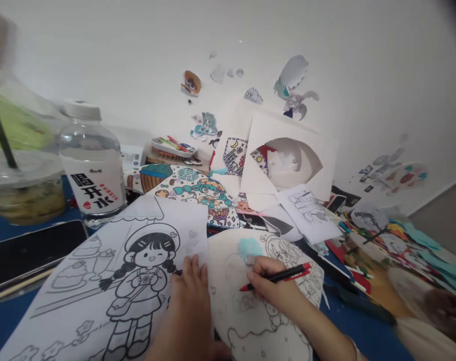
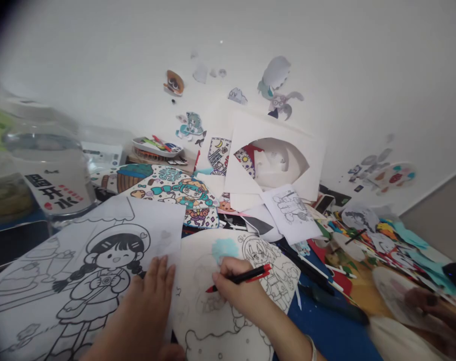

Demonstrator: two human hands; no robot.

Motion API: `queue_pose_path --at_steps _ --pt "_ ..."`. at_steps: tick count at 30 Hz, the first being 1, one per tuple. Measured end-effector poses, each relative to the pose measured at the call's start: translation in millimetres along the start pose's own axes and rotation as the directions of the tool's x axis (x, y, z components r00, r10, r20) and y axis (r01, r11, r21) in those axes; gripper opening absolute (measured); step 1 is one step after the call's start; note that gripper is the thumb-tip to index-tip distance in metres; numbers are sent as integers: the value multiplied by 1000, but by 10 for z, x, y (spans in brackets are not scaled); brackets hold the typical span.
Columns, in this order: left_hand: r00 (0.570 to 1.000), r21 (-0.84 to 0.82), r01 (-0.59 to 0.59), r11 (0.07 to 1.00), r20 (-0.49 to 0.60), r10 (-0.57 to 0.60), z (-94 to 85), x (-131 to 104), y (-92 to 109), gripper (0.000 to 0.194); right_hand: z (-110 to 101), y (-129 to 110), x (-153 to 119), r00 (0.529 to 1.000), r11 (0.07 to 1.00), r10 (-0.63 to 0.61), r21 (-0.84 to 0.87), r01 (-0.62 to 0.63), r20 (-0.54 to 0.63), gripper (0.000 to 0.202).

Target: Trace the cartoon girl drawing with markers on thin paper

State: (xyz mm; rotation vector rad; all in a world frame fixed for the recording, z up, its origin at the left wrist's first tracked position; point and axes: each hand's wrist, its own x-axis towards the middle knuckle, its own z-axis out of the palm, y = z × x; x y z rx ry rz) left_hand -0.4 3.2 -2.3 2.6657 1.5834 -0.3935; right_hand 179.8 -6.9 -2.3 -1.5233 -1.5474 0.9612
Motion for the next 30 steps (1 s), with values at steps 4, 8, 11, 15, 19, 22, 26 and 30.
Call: queue_pose_path --at_steps 4,8,11,15,19,22,26,30 --pt "1000 32 -1 1000 4 1 27 0 11 115 1 -13 -4 1000 1000 8 -2 -8 -2 31" --pt "1000 14 -1 1000 30 0 -18 -16 4 114 0 -17 -10 1000 1000 12 -16 -12 -2 32" --pt "999 -6 -6 1000 45 6 -38 -15 -1 114 -2 -16 -10 1000 1000 2 -20 -2 7 32" --pt "999 -26 -13 1000 38 14 -15 1 2 115 -5 -11 -11 999 999 -37 -33 37 3 33" --pt "999 -31 -12 999 38 13 20 0 10 116 -5 -1 -12 999 999 -42 -23 42 4 34" --pt "1000 -3 -7 1000 21 7 59 9 24 117 -7 3 -10 999 999 -32 -18 32 6 34" --pt "999 50 19 999 -36 -17 124 24 45 120 -25 18 -16 997 997 -78 -29 77 -29 36" --pt "998 40 10 999 -56 -8 151 26 48 120 -46 59 -37 982 986 -168 -17 167 -84 36"
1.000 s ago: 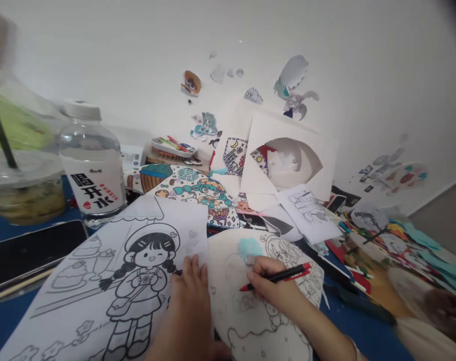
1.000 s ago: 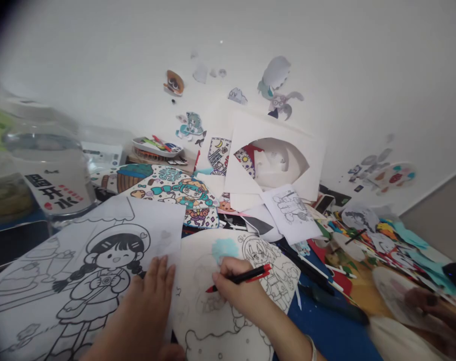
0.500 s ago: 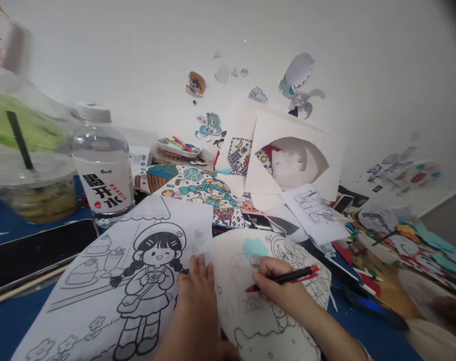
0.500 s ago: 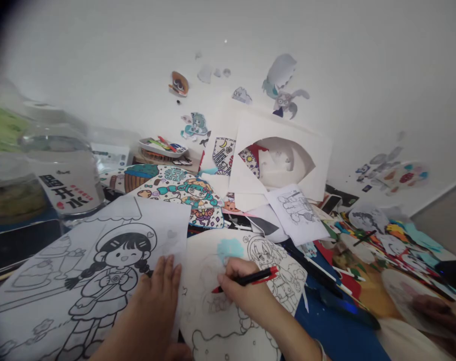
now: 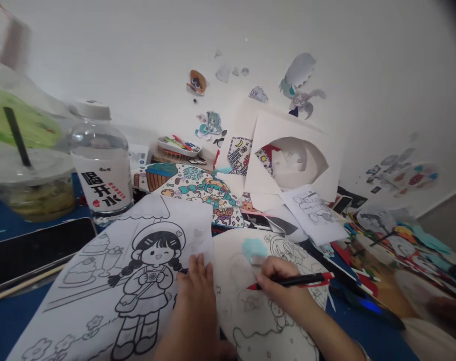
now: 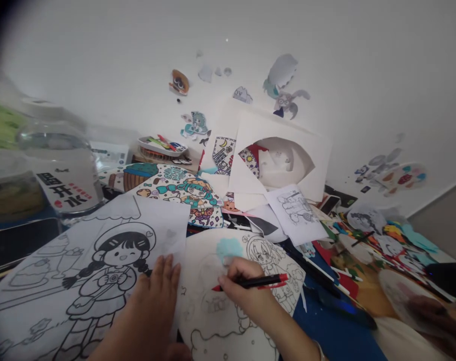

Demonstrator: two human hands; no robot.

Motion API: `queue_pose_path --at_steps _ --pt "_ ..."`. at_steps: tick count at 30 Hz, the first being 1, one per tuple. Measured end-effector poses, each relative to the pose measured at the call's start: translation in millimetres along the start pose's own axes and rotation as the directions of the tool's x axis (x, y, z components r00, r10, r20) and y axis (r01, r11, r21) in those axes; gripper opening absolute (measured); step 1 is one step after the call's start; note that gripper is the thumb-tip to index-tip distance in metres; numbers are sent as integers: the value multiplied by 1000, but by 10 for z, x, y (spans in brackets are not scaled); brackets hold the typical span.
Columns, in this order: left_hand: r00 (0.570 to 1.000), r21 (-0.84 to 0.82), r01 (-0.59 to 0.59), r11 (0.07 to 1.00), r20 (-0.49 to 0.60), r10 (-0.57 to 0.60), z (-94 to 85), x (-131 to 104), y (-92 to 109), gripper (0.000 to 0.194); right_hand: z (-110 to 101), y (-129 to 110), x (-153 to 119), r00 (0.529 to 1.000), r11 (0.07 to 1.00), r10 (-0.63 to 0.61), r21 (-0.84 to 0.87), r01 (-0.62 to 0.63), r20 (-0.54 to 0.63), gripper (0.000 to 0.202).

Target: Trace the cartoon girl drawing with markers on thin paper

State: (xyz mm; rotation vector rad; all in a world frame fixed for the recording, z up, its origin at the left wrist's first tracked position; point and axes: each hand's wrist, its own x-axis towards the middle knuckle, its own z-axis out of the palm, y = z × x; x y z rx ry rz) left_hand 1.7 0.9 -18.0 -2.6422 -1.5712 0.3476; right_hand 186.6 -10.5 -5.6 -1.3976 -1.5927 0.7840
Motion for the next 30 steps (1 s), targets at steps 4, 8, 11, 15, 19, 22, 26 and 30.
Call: queue_pose_path --at_steps 4,8,11,15,19,22,26,30 --pt "1000 9 17 1000 -1 -17 -71 0 -16 119 10 18 4 1000 1000 9 -17 -8 28 35" --pt "995 -31 1 1000 100 2 -173 -16 -41 116 33 -8 35 999 996 -47 -76 48 13 44" --pt "995 -6 14 1000 101 -14 -169 -25 -35 116 30 -2 32 999 1000 -4 -3 4 39 41" --pt "996 33 19 999 83 -22 -102 -7 -13 119 17 39 17 993 992 66 103 -75 94 34" --pt "998 29 28 999 54 -30 -74 15 -27 113 33 39 53 1000 1000 2 -18 -2 23 33" --pt "1000 27 21 999 -7 -20 -71 3 -47 109 47 14 85 1000 993 -24 -119 25 10 32" --pt "987 -6 0 1000 -159 -1 -76 -57 -62 108 49 -25 88 999 986 -20 -164 25 32 30" --pt "957 64 -20 998 -289 37 -61 -94 -63 102 37 -43 74 998 981 -13 -191 25 66 29"
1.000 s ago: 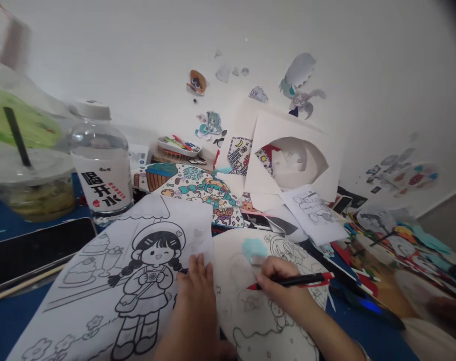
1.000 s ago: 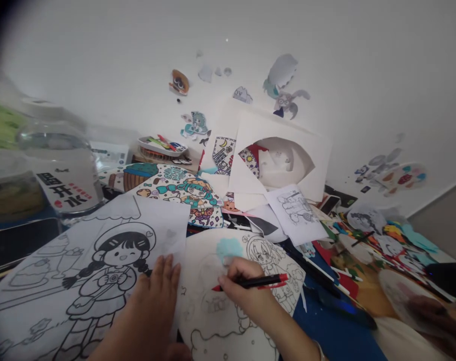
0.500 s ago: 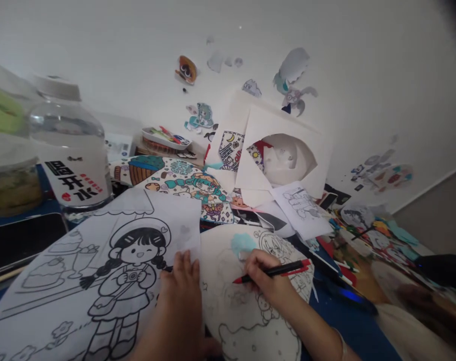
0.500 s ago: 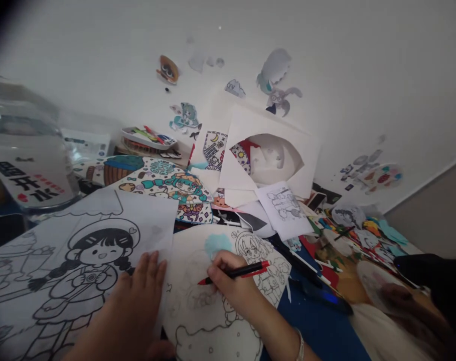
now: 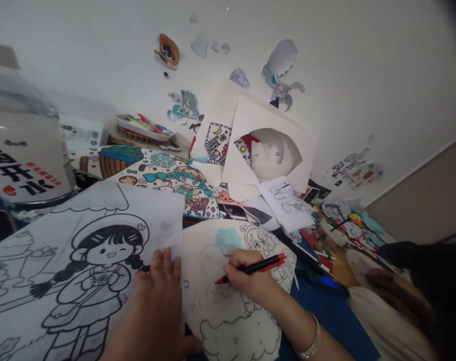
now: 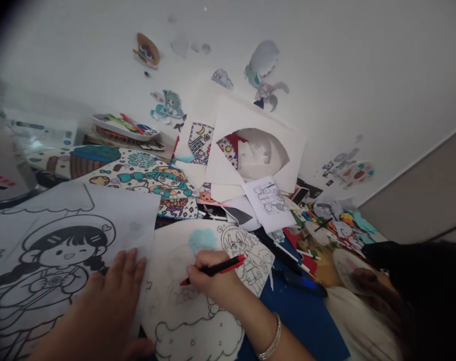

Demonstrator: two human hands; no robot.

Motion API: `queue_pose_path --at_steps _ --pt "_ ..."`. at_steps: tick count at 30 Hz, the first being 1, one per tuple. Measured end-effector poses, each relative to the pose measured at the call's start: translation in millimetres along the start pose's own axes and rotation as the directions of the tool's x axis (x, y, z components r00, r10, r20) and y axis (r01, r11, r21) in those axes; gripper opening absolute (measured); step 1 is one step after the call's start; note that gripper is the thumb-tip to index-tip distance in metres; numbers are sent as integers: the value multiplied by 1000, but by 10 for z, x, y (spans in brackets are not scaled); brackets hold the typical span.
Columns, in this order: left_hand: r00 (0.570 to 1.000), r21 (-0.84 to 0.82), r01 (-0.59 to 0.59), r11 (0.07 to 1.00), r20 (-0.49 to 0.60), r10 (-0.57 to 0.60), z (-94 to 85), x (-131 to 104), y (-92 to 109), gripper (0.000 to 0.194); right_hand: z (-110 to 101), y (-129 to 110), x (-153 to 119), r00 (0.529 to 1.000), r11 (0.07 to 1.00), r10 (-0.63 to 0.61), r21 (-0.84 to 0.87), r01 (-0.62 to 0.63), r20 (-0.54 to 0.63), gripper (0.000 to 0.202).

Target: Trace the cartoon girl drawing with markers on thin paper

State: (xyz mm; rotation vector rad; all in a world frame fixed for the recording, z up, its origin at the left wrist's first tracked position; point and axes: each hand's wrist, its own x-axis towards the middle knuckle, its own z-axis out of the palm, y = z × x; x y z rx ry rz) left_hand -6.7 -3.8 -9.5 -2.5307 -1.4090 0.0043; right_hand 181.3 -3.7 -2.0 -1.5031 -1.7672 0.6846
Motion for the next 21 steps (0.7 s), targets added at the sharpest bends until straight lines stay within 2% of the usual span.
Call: queue_pose_path --at_steps 2,5,6,13,16,21 --pt "1000 25 -1 1000 14 1 28 14 9 102 -5 0 -5 1000 1000 -21 -19 21 11 29" --pt "987 48 17 999 156 -25 89 58 30 106 -8 2 -7 998 998 -54 -26 55 19 29" --pt "985 55 16 998 173 -26 108 69 36 106 -8 2 -7 998 998 -57 -24 58 20 29" --pt "989 93 17 996 144 -30 204 50 56 105 -2 5 -16 998 997 -60 -41 61 19 29" --pt "993 102 21 995 118 -33 229 36 67 105 -9 -4 -28 999 1000 -9 -15 9 35 28" --pt "994 67 15 998 103 -22 160 11 47 101 -20 -12 -37 999 1000 28 12 -28 45 28"
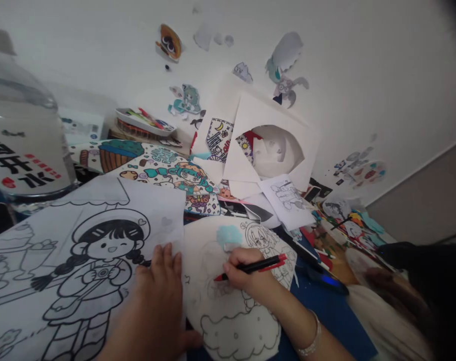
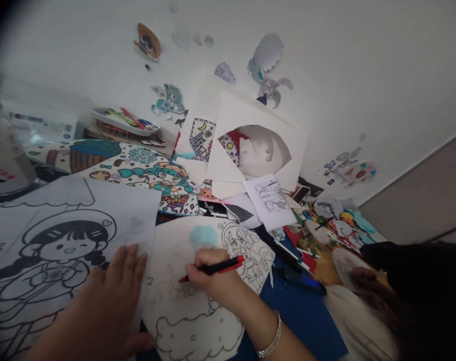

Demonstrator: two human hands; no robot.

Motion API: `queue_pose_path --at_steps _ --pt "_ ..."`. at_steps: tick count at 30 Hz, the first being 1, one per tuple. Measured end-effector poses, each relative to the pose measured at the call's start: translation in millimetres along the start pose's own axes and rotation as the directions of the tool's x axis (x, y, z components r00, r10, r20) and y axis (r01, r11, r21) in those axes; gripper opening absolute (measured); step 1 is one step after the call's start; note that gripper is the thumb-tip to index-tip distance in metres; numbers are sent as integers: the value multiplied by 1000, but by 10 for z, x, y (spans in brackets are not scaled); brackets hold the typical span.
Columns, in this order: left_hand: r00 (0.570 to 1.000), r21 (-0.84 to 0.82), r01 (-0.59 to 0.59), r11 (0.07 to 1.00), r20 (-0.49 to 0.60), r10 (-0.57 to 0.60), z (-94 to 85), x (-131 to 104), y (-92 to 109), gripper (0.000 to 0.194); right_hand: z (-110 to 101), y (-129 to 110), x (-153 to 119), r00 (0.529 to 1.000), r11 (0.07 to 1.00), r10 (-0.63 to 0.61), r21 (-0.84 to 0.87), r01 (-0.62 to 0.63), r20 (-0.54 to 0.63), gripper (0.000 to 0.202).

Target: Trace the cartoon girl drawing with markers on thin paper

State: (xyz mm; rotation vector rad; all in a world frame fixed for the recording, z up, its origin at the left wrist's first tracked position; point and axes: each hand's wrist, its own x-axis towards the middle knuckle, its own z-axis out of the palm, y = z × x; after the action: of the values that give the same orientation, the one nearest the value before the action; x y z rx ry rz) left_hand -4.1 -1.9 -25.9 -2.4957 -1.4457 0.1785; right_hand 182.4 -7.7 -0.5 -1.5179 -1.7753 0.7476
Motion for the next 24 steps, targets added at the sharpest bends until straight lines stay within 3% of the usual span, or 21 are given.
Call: queue_pose_path --at_steps 4,11,24 --pt "992 -58 -26 998 -128 18 -73 -22 -40 99 4 11 0 1000 1000 5 13 -5 -3 28" --pt "972 -70 -62 996 -233 44 -150 -55 -59 99 6 28 -17 1000 999 25 22 -25 0 29" --pt "980 -67 -31 997 -197 18 -201 -48 -62 98 5 23 -10 997 991 81 109 -80 -9 29"
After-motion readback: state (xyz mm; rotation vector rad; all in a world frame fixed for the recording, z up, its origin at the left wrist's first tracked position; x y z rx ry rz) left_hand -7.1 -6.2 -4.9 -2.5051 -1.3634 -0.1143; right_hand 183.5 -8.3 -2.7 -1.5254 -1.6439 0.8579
